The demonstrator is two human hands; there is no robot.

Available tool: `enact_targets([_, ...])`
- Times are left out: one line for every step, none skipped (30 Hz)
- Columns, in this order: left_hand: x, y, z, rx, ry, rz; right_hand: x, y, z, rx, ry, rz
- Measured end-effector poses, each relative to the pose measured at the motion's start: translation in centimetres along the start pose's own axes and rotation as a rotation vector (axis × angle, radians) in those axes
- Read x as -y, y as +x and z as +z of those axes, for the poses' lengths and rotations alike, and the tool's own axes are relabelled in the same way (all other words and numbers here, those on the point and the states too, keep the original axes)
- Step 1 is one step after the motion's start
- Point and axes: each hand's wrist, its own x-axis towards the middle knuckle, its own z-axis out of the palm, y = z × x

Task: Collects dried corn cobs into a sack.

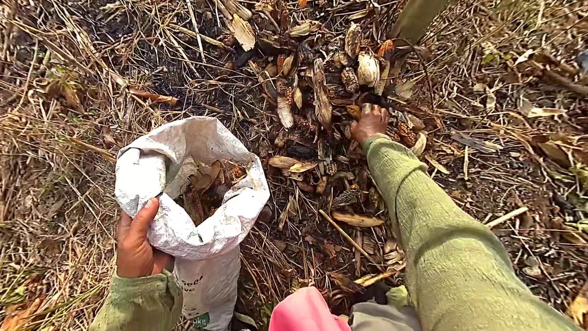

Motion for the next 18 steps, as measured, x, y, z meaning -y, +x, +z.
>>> enact_targets([0.1, 0.1, 0.0, 0.0, -0.002, 0.004, -1.0, -0.1, 0.0, 0.009, -0.047, 0.008])
enact_targets([0.1, 0.2, 0.1, 0.001, -0.003, 0.003, -1.6, -0.2, -0.2, 0.015, -0.078, 0.013])
enact_targets([0.2, 0.3, 0.2, -0.002, -0.003, -0.002, -2.0, -0.1, -0.4, 0.02, -0.095, 0.018])
enact_targets([0.2, 0.3, 0.2, -0.003, -0.001, -0.008, -2.1, -0.1, -0.7, 0.026, -0.103, 0.034])
enact_targets([0.2, 0.3, 0.3, -0.004, 0.001, -0.01, -2.2, -0.1, -1.1, 0.035, -0.089, 0.067])
enact_targets([0.2, 0.2, 0.3, -0.002, 0.001, -0.006, -2.1, -0.1, -1.6, 0.04, -0.056, 0.111])
enact_targets([0.2, 0.2, 0.2, -0.001, 0.005, -0.002, -1.9, 0.1, -2.0, 0.036, 0.01, 0.155])
enact_targets([0.2, 0.1, 0.1, -0.002, 0.011, 0.004, -1.8, 0.2, -2.3, 0.016, 0.111, 0.192])
enact_targets([0.2, 0.2, 0.1, -0.001, 0.014, 0.008, -1.4, 0.4, -2.4, -0.023, 0.256, 0.227])
enact_targets([0.2, 0.2, 0.2, -0.003, 0.017, 0.01, -0.7, 0.6, -2.5, -0.057, 0.421, 0.261])
enact_targets([0.3, 0.3, 0.3, -0.008, 0.021, 0.01, 0.5, 0.6, -2.2, -0.096, 0.595, 0.274])
enact_targets([0.4, 0.5, 0.3, -0.013, 0.024, 0.008, 2.4, 0.1, -2.0, -0.107, 0.748, 0.256])
enact_targets([0.6, 0.7, 0.4, -0.017, 0.024, 0.005, 5.0, -1.3, -2.2, -0.066, 0.884, 0.203])
enact_targets([0.7, 1.0, 0.4, -0.017, 0.018, 0.0, 7.8, -3.3, -2.5, 0.032, 1.008, 0.125])
enact_targets([0.8, 1.2, 0.5, -0.013, 0.01, -0.004, 10.5, -5.6, -2.6, 0.167, 1.095, 0.007])
enact_targets([0.8, 1.3, 0.6, -0.012, 0.004, -0.006, 12.8, -7.6, -2.6, 0.331, 1.11, -0.149])
enact_targets([0.8, 1.3, 0.7, -0.011, 0.001, -0.007, 14.4, -9.2, -2.5, 0.465, 1.049, -0.3])
enact_targets([0.6, 1.2, 0.7, -0.007, -0.003, -0.009, 15.5, -9.9, -2.3, 0.519, 0.934, -0.409])
